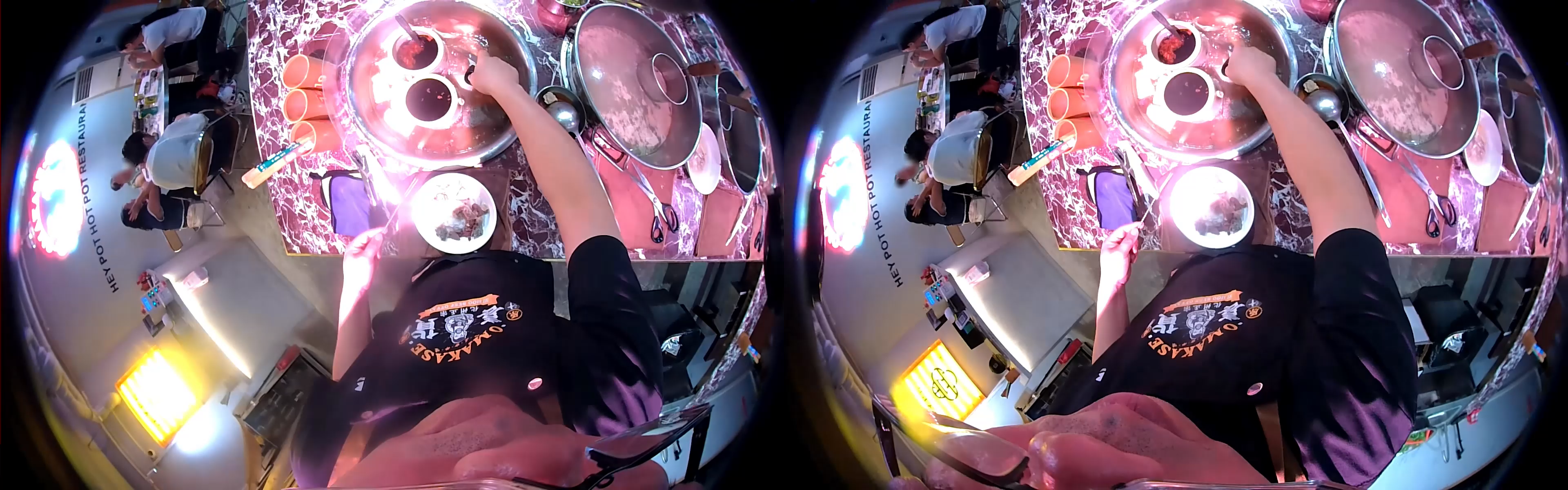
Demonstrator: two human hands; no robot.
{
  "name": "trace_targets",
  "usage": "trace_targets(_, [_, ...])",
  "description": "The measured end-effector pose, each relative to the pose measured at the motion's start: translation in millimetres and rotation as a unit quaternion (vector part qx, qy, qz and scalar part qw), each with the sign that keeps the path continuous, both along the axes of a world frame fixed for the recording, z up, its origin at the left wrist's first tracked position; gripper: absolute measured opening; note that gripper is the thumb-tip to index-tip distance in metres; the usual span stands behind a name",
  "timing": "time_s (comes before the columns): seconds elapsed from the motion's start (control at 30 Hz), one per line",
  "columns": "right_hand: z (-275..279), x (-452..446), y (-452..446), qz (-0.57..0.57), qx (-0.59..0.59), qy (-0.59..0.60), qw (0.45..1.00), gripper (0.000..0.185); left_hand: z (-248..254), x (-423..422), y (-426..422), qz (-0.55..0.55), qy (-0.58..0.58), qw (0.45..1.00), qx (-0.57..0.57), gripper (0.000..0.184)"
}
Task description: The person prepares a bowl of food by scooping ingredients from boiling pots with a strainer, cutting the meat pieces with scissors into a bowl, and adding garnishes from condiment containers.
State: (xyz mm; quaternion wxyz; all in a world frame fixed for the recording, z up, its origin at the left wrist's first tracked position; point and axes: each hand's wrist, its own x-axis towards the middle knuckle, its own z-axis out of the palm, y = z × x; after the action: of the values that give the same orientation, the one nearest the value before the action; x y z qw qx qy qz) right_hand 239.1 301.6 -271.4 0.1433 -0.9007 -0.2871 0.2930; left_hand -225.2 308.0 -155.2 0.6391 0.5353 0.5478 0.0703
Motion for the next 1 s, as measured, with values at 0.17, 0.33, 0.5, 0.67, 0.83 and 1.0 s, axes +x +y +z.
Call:
trace_targets(0.17, [-21, 10, 14, -0.011, 0.034, 0.000, 0.999, 0.056, -3, -5, -1, -0.006, 0.019, 1.000, 0.007, 0.016])
trace_targets(0.33, [-20, 15, 16, -0.029, 0.044, 0.048, 0.997, 0.060, -8, -3, -4, -0.015, 0.012, 1.000, 0.012, 0.016])
trace_targets(0.5, [-30, 6, 8, -0.105, 0.137, 0.049, 0.984, 0.048, -6, 2, -5, -0.019, 0.014, 1.000, 0.007, 0.017])
trace_targets(0.67, [-83, 11, 10, -0.143, 0.202, 0.118, 0.962, 0.051, -7, 2, -3, -0.026, 0.008, 1.000, 0.004, 0.017])
trace_targets(0.83, [-87, 3, 9, -0.177, 0.226, 0.116, 0.951, 0.050, -6, 4, -1, -0.029, 0.010, 1.000, 0.003, 0.017])
trace_targets(1.0, [-56, -2, -5, -0.171, 0.212, 0.117, 0.955, 0.052, -6, 8, -1, -0.034, 0.004, 0.999, 0.016, 0.018])
